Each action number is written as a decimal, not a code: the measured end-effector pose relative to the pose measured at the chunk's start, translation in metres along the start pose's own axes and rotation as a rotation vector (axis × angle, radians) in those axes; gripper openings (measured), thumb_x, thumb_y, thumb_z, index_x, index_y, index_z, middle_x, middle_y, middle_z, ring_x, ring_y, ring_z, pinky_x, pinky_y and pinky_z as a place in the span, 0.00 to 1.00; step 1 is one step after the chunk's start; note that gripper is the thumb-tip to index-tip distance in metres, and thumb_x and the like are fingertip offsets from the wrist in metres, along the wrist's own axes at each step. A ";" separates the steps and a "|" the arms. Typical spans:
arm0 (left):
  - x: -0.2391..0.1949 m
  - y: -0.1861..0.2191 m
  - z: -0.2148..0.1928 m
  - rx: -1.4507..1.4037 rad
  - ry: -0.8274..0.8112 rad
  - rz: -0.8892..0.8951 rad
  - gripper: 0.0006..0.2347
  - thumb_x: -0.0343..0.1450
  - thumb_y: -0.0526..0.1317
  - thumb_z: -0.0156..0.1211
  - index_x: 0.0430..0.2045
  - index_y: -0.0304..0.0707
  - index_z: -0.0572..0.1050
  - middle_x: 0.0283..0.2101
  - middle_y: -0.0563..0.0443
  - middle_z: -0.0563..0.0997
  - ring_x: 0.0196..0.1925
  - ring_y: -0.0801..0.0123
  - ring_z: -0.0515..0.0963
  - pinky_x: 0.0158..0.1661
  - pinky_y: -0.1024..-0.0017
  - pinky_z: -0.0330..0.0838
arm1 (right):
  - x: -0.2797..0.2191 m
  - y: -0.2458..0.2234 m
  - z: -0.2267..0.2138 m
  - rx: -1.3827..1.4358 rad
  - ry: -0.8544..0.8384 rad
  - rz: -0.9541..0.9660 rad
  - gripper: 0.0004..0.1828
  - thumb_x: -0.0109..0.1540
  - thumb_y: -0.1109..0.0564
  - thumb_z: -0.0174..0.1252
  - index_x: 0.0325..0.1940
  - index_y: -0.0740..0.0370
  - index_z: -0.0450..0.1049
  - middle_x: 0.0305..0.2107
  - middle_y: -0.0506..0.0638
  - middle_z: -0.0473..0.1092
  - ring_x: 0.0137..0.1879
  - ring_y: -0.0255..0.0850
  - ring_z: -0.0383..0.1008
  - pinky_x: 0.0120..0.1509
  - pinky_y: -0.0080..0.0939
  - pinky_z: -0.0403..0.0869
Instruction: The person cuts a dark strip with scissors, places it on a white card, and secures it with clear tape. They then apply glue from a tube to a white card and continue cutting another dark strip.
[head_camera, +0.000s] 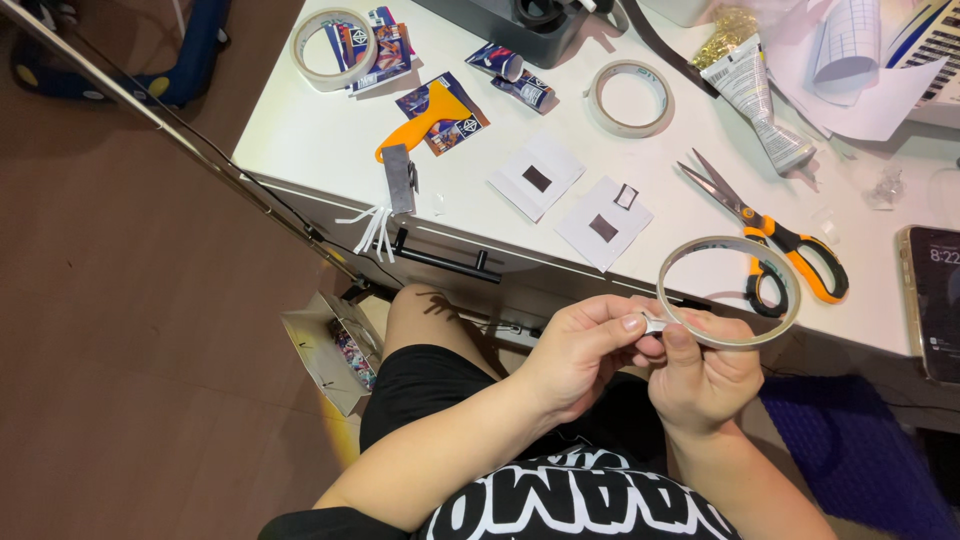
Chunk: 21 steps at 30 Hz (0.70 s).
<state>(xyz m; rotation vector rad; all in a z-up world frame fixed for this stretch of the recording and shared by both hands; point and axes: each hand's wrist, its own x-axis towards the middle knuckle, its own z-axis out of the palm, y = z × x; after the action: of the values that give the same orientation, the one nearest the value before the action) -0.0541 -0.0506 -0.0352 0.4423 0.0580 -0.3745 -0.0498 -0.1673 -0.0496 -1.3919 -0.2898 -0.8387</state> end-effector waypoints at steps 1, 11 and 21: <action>0.001 -0.001 -0.005 0.000 0.000 0.001 0.06 0.74 0.33 0.63 0.40 0.26 0.78 0.30 0.34 0.84 0.34 0.61 0.87 0.36 0.76 0.83 | 0.007 -0.009 0.008 0.001 -0.001 0.000 0.10 0.62 0.70 0.60 0.33 0.79 0.65 0.23 0.75 0.69 0.20 0.47 0.74 0.18 0.42 0.76; -0.010 0.053 -0.022 0.269 0.044 -0.041 0.10 0.76 0.35 0.57 0.49 0.29 0.76 0.41 0.38 0.82 0.37 0.66 0.82 0.41 0.77 0.76 | 0.095 -0.013 -0.043 -0.880 -0.322 0.147 0.10 0.71 0.59 0.64 0.39 0.68 0.74 0.26 0.55 0.71 0.35 0.48 0.73 0.49 0.46 0.73; -0.015 0.054 -0.030 0.521 -0.014 -0.024 0.12 0.76 0.37 0.55 0.50 0.36 0.65 0.42 0.40 0.85 0.38 0.67 0.85 0.51 0.69 0.79 | 0.135 0.010 -0.035 -1.800 -0.732 0.339 0.25 0.64 0.48 0.53 0.66 0.49 0.74 0.46 0.59 0.74 0.48 0.63 0.78 0.40 0.63 0.77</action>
<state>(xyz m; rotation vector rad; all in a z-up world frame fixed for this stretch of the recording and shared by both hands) -0.0479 0.0126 -0.0387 0.9539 -0.0500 -0.4156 0.0395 -0.2468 0.0220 -3.2942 0.3048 -0.0515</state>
